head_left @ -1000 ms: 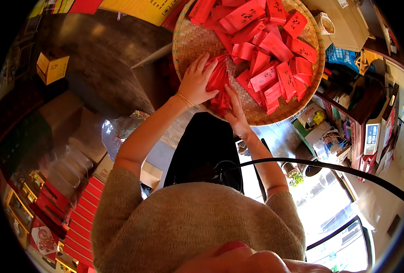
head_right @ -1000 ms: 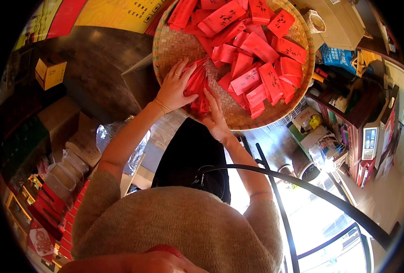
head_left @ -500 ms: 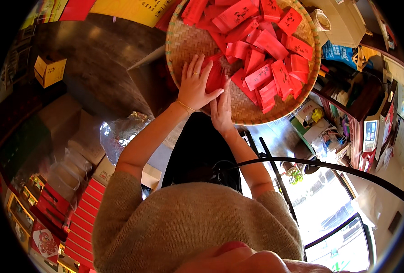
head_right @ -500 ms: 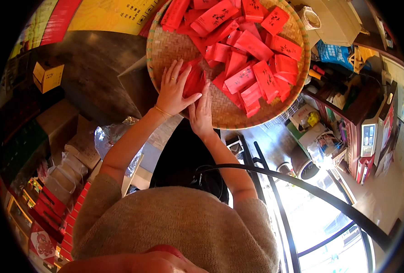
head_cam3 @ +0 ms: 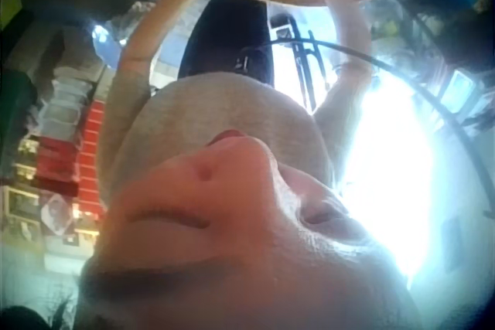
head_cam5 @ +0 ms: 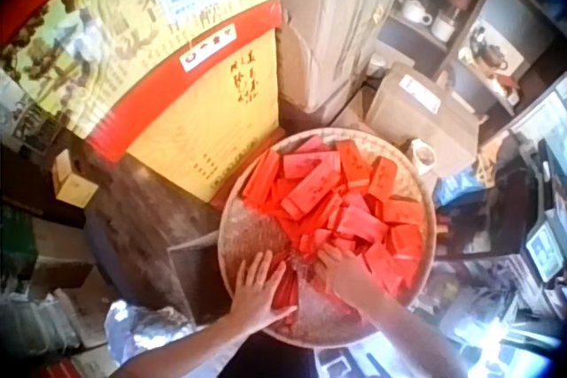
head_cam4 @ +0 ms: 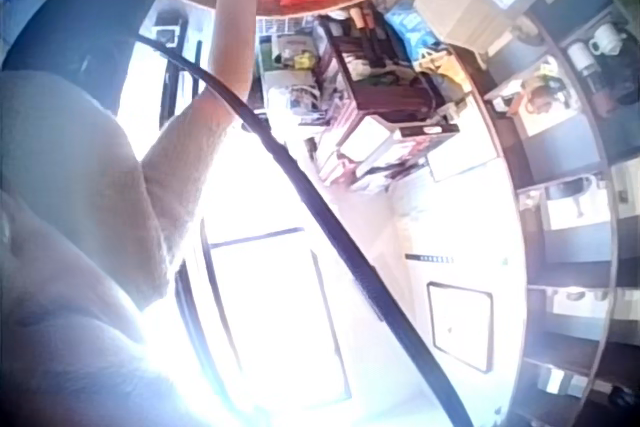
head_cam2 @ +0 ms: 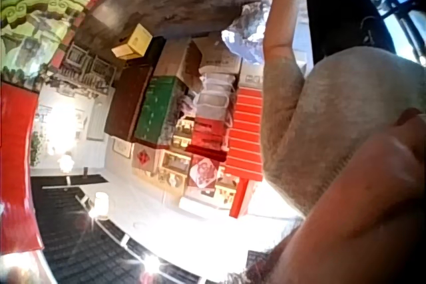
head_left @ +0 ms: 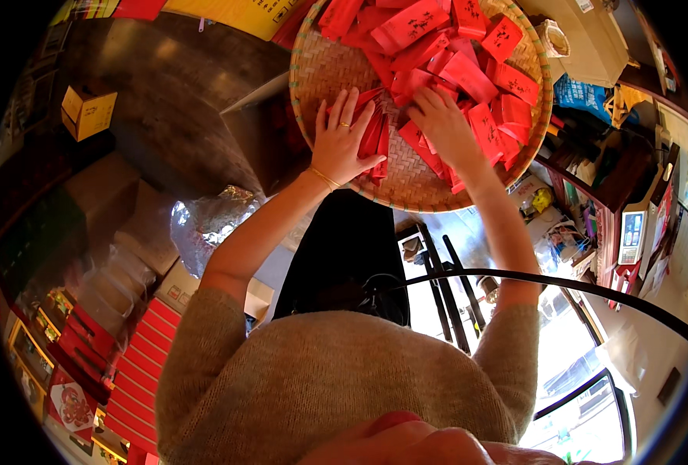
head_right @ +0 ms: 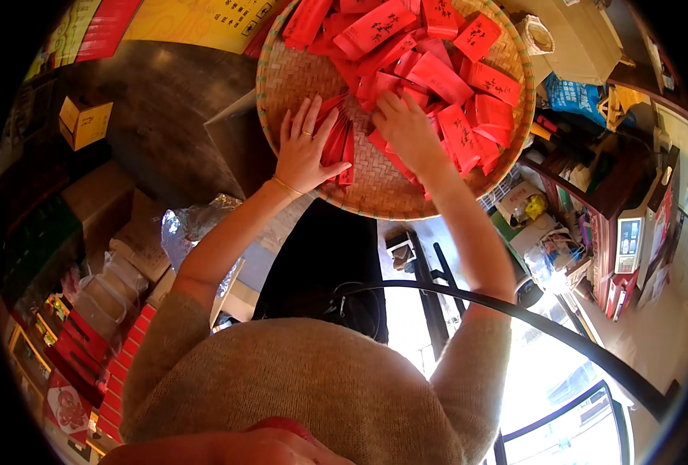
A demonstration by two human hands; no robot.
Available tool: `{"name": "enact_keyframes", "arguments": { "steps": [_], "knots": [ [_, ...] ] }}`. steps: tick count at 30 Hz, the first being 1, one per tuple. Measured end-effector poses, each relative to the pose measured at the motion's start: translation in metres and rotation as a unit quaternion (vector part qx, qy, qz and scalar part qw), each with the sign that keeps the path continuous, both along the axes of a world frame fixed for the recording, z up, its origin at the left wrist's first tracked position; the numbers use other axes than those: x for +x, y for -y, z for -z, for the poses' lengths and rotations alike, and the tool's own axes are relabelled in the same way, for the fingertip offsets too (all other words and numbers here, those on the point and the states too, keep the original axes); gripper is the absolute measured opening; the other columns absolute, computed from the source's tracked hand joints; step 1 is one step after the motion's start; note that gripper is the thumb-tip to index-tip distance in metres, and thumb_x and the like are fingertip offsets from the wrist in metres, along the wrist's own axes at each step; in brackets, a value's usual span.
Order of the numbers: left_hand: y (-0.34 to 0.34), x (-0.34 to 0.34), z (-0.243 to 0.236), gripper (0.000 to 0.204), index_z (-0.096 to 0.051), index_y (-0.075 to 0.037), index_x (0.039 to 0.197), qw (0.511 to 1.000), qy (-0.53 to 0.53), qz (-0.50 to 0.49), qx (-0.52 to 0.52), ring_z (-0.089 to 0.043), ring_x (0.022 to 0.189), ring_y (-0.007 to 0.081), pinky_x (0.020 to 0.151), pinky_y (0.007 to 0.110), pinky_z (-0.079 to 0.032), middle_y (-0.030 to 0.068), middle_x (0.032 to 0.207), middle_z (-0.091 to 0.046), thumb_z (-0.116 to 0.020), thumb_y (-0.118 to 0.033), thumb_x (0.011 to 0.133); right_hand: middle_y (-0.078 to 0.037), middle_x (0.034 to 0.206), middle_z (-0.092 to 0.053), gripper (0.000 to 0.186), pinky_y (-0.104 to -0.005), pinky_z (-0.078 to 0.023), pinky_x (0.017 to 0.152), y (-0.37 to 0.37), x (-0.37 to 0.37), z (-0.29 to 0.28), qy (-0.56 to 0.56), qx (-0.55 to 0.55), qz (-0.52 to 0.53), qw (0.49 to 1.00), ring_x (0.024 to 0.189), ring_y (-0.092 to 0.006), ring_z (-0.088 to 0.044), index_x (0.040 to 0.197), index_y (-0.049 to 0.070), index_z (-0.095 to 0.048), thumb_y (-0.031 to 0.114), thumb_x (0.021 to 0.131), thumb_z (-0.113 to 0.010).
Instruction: The person arranges red envelopes in a circular pattern inside a box and transfers them to a woven basket. They also handle stacks of red boxes and plastic-wrapped items, moving them around the workspace.
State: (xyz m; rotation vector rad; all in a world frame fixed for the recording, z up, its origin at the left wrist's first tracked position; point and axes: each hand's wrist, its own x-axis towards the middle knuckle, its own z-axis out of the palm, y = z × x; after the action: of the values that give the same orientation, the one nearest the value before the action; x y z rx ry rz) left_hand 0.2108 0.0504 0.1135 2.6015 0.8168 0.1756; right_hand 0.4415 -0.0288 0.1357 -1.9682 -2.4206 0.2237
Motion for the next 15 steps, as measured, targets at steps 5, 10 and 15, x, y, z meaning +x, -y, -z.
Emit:
{"name": "enact_keyframes", "arguments": {
  "steps": [5,10,15],
  "knots": [
    [0.005,0.000,0.003,0.097,-0.044,-0.012,0.147,1.000,0.007,0.004,0.005,-0.024,0.147,0.0358,0.116,0.059,-0.017,0.0200,0.159,-0.026,-0.080,-0.054,0.067,-0.012,0.125,-0.057,0.028,-0.0390,-0.034,0.114,-0.013,0.029,-0.010,0.101,-0.062,-0.093,0.989,0.129,-0.0255,-0.048,0.103,0.007,-0.063,0.008,0.076,-0.066],
    [0.003,0.000,0.001,0.096,-0.044,-0.012,0.147,1.000,0.005,-0.007,0.000,-0.025,0.147,0.0348,0.116,0.058,-0.017,0.0195,0.159,-0.026,-0.080,-0.051,0.066,-0.018,0.108,-0.062,0.031,-0.0410,-0.050,0.094,0.001,0.025,-0.049,-0.162,0.086,0.069,0.981,0.105,-0.0288,-0.062,0.111,0.004,-0.058,0.002,0.082,-0.067],
    [0.003,0.000,-0.001,0.094,-0.044,-0.012,0.146,1.000,0.008,-0.009,-0.012,-0.025,0.147,0.0346,0.116,0.058,-0.018,0.0191,0.159,-0.026,-0.079,-0.049,0.067,-0.019,0.085,-0.067,0.037,-0.0410,-0.054,0.053,0.057,-0.054,-0.046,-0.260,0.046,0.364,0.893,0.060,-0.0338,-0.066,0.124,-0.002,-0.052,0.008,0.090,-0.065]
  ]
}}
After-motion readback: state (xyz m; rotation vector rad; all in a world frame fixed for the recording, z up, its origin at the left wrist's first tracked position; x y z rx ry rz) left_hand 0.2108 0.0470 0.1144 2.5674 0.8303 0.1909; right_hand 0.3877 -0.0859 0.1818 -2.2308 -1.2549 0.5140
